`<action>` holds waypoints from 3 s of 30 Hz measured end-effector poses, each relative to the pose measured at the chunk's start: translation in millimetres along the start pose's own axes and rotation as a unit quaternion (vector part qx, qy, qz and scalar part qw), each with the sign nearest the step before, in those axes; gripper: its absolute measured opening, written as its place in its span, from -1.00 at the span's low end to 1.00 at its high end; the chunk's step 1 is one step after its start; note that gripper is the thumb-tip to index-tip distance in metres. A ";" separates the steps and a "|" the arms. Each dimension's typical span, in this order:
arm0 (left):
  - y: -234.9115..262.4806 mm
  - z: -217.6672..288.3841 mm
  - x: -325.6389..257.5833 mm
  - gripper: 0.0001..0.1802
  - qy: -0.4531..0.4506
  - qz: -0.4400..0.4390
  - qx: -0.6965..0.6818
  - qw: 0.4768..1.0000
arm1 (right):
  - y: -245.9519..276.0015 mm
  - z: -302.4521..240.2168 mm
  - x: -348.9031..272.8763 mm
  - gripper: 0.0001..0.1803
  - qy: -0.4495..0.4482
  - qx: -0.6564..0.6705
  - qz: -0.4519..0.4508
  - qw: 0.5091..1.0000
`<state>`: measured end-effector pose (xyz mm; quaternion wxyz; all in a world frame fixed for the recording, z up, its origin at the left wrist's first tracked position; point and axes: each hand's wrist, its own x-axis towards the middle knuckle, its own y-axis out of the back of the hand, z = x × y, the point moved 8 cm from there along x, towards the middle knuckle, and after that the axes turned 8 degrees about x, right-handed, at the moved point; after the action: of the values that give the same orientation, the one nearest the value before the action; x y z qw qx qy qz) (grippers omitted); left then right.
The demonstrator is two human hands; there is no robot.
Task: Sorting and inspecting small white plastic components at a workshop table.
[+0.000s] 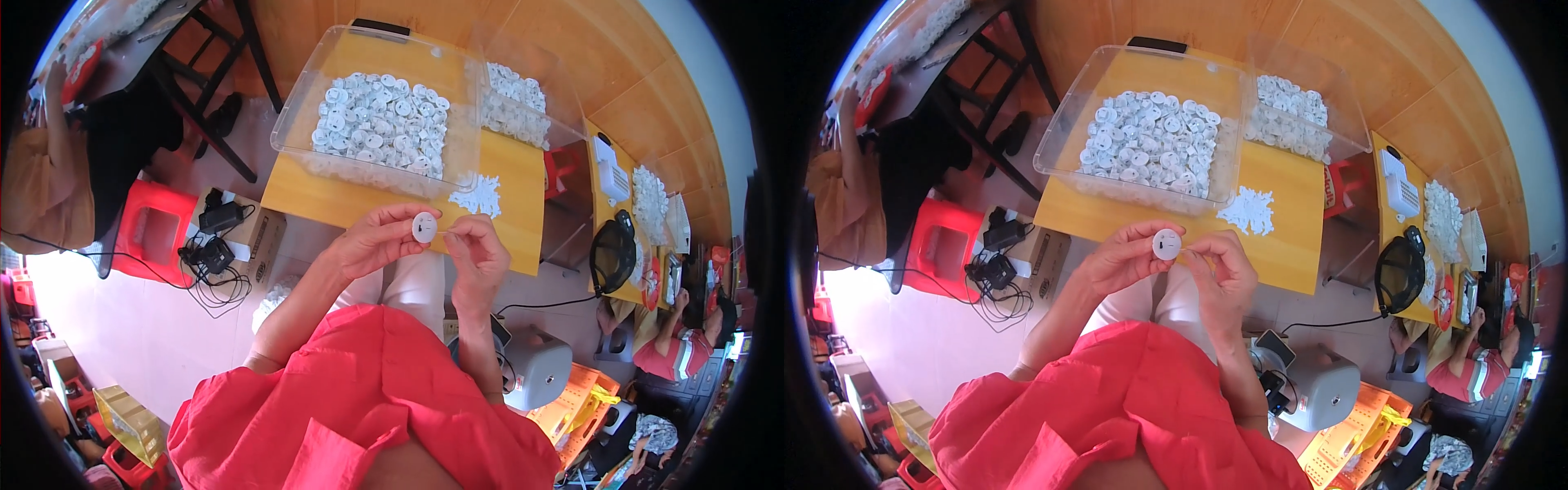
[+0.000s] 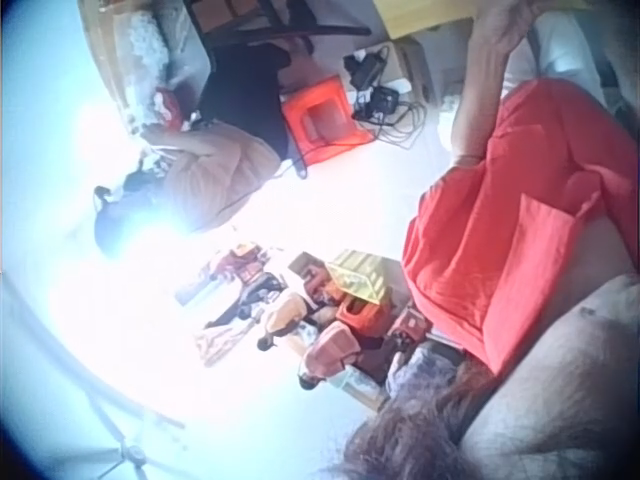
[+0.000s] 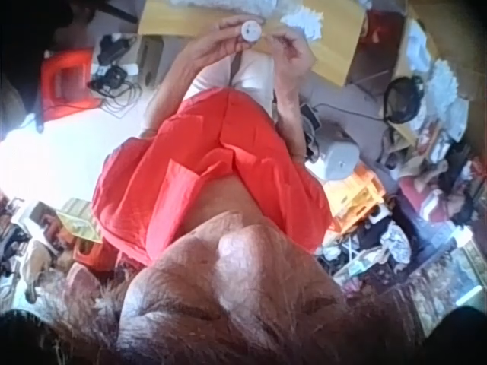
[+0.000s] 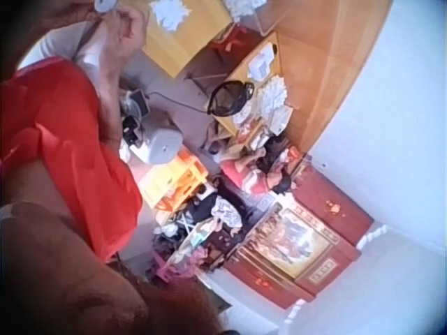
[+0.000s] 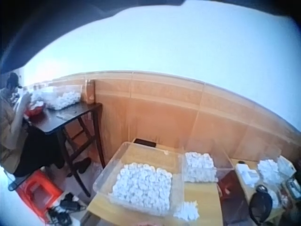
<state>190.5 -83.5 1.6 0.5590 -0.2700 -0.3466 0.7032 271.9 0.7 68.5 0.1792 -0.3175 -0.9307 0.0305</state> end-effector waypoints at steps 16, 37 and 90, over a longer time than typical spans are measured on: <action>-10.3 -5.6 0.0 -0.63 0.003 0.011 0.010 1.000 | -0.3 5.1 -3.9 -0.92 0.016 -0.034 -0.012 0.999; -20.0 0.3 -4.3 -0.65 -0.003 0.044 0.052 0.998 | 6.7 1.3 -9.4 -0.89 -0.005 -0.009 0.000 1.000; -20.1 -14.9 1.1 -0.67 -0.002 0.055 0.077 0.996 | -9.1 -35.2 -13.5 -0.87 0.187 -0.343 -0.087 0.917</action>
<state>213.7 -77.0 8.2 0.5380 -0.2432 -0.2772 0.7580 289.0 -16.7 98.7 0.2320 -0.2771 -0.8576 -0.3659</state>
